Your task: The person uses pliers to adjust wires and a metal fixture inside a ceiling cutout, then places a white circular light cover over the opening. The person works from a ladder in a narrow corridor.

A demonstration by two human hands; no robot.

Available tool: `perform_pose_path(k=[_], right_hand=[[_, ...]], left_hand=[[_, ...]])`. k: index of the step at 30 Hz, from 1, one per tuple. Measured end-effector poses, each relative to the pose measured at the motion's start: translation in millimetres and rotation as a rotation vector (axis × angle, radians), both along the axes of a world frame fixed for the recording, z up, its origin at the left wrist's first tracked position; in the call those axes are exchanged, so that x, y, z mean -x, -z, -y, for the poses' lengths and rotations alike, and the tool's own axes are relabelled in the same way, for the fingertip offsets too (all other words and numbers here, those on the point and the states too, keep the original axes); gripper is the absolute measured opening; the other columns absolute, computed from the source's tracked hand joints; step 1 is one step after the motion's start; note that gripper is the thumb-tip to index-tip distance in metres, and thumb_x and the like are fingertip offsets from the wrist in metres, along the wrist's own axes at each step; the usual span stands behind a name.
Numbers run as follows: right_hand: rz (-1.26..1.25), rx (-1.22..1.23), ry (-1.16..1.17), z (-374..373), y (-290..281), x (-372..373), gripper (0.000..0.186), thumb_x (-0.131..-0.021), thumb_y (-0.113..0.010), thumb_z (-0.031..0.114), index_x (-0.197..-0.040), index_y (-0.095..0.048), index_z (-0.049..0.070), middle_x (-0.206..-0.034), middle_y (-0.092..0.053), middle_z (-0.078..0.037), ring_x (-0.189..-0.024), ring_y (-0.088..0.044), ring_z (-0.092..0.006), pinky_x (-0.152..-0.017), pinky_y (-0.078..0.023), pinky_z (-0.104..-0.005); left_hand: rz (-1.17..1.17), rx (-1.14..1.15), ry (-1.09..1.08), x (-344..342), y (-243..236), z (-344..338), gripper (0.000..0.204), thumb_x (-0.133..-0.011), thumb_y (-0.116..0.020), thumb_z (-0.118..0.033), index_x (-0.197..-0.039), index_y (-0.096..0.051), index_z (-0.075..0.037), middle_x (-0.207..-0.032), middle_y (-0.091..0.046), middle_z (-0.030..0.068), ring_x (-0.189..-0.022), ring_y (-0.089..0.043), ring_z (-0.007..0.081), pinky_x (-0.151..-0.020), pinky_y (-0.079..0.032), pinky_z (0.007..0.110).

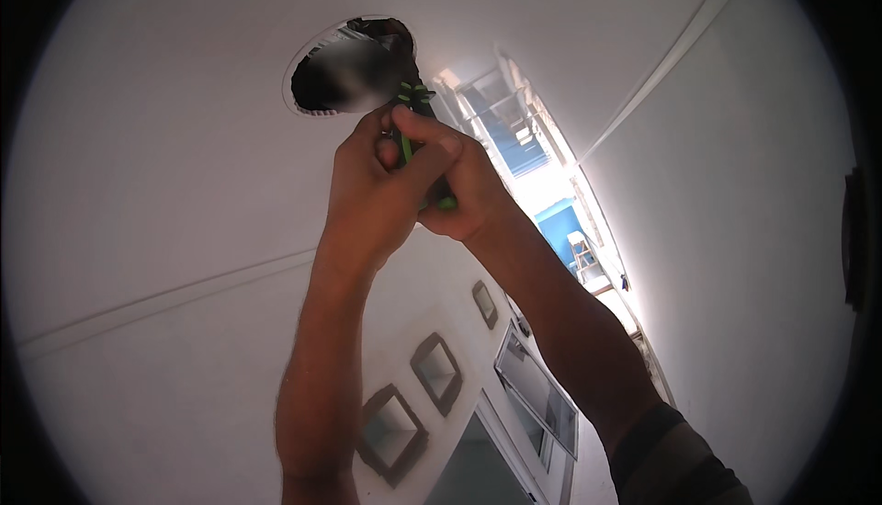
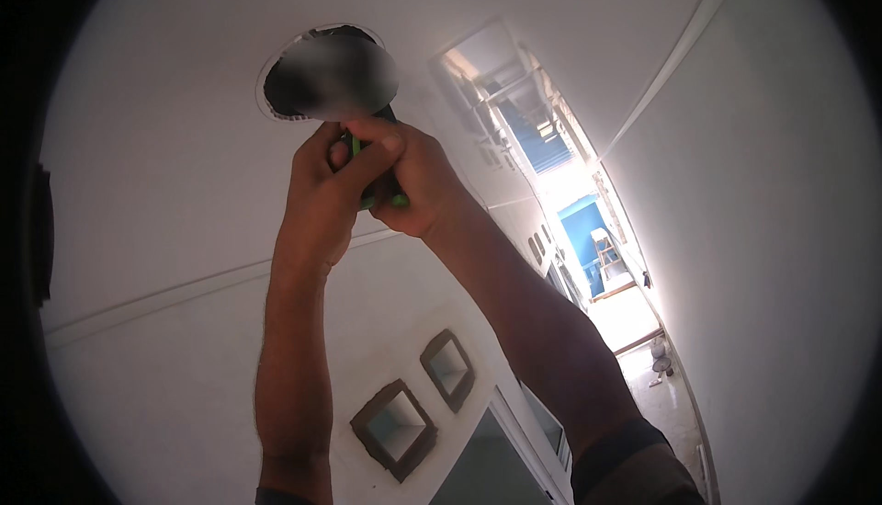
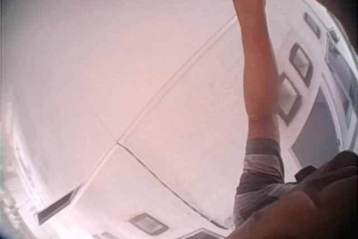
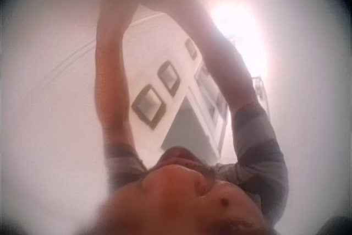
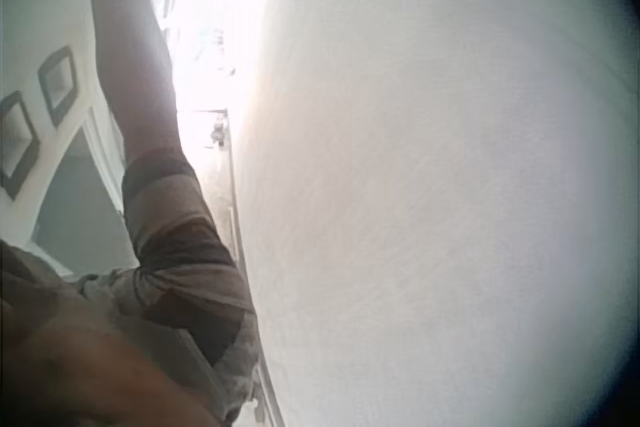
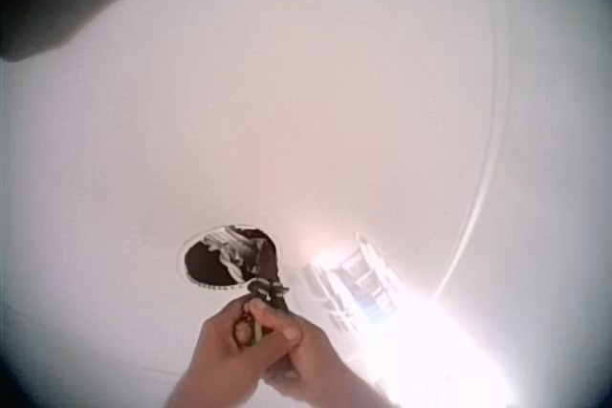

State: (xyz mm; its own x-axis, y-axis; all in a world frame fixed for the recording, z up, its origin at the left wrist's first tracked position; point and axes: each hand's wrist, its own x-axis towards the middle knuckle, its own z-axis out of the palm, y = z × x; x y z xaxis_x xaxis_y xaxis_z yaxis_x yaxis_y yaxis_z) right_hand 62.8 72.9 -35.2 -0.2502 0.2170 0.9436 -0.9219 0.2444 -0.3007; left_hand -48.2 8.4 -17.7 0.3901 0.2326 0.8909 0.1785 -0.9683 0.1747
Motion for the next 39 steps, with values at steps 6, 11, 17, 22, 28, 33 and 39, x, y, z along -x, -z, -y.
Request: perform_pose_path(k=[6, 11, 17, 22, 28, 33, 39], right_hand=[[0.035, -0.027, 0.24, 10, 4, -24, 0.029, -0.089, -0.075, 0.016, -0.107, -0.059, 0.001, -0.094, -0.067, -0.012, -0.074, -0.07, -0.0221, -0.055, -0.059, -0.0376], [-0.034, 0.001, 0.433, 22, 5, -25, 0.038, -0.088, -0.075, 0.02, -0.114, -0.057, -0.001, -0.096, -0.067, -0.014, -0.072, -0.074, -0.0234, -0.049, -0.062, -0.0309], [-0.14, 0.023, 1.404, 49, 19, -19, 0.073, -0.084, -0.076, 0.02, -0.137, -0.04, -0.013, -0.119, -0.059, -0.029, -0.109, -0.068, -0.0399, -0.074, -0.063, -0.0413], [-0.061, -0.01, 1.84, 52, 32, 1, 0.08, -0.085, -0.067, 0.016, -0.148, -0.028, -0.014, -0.134, -0.048, -0.039, -0.121, -0.058, -0.0512, -0.106, -0.048, -0.0489], [-0.075, 0.024, 1.719, 43, 22, 10, 0.071, -0.086, -0.061, 0.012, -0.147, -0.032, -0.01, -0.131, -0.052, -0.033, -0.121, -0.06, -0.0435, -0.1, -0.051, -0.0474], [-0.208, -0.036, 1.556, 15, 11, 6, 0.048, -0.087, -0.056, 0.008, -0.132, -0.046, -0.007, -0.108, -0.06, -0.023, -0.097, -0.066, -0.0309, -0.08, -0.054, -0.0436], [-0.112, 0.085, 0.912, 35, 17, 9, 0.014, -0.087, -0.053, 0.003, -0.101, -0.053, 0.001, -0.07, -0.051, -0.005, -0.053, -0.048, -0.0112, -0.043, -0.034, -0.0284]], left_hand=[[-0.2, 0.323, 0.232, 18, -29, -15, 0.044, -0.092, -0.072, -0.038, -0.112, -0.063, 0.001, -0.089, -0.064, 0.0053, -0.073, -0.062, 0.0138, -0.063, -0.052, 0.028], [-0.112, 0.591, 0.807, -17, -32, -36, 0.054, -0.099, -0.06, -0.053, -0.111, -0.065, -0.001, -0.102, -0.07, 0.0133, -0.094, -0.07, 0.0258, -0.076, -0.06, 0.036], [-0.089, 0.532, 0.946, -32, -36, -83, 0.058, -0.1, -0.053, -0.058, -0.111, -0.066, -0.002, -0.111, -0.07, 0.0169, -0.113, -0.066, 0.0321, -0.092, -0.059, 0.043], [-0.054, 0.584, 0.901, -30, -36, -77, 0.062, -0.1, -0.05, -0.061, -0.112, -0.066, -0.002, -0.115, -0.07, 0.0181, -0.118, -0.063, 0.0339, -0.099, -0.055, 0.048], [-0.115, 0.581, 0.981, -27, -17, -67, 0.053, -0.103, -0.051, -0.05, -0.118, -0.066, -0.001, -0.112, -0.069, 0.023, -0.124, -0.059, 0.0381, -0.092, -0.058, 0.051], [0.037, 0.5, 0.644, -17, -34, -58, 0.041, -0.1, -0.061, -0.04, -0.107, -0.065, 0.0, -0.096, -0.069, 0.0164, -0.091, -0.069, 0.0285, -0.078, -0.06, 0.04], [0.119, 0.315, 0.198, -14, -36, -28, 0.036, -0.096, -0.069, -0.037, -0.093, -0.066, -0.001, -0.082, -0.065, 0.0066, -0.07, -0.063, 0.0147, -0.062, -0.052, 0.029]])
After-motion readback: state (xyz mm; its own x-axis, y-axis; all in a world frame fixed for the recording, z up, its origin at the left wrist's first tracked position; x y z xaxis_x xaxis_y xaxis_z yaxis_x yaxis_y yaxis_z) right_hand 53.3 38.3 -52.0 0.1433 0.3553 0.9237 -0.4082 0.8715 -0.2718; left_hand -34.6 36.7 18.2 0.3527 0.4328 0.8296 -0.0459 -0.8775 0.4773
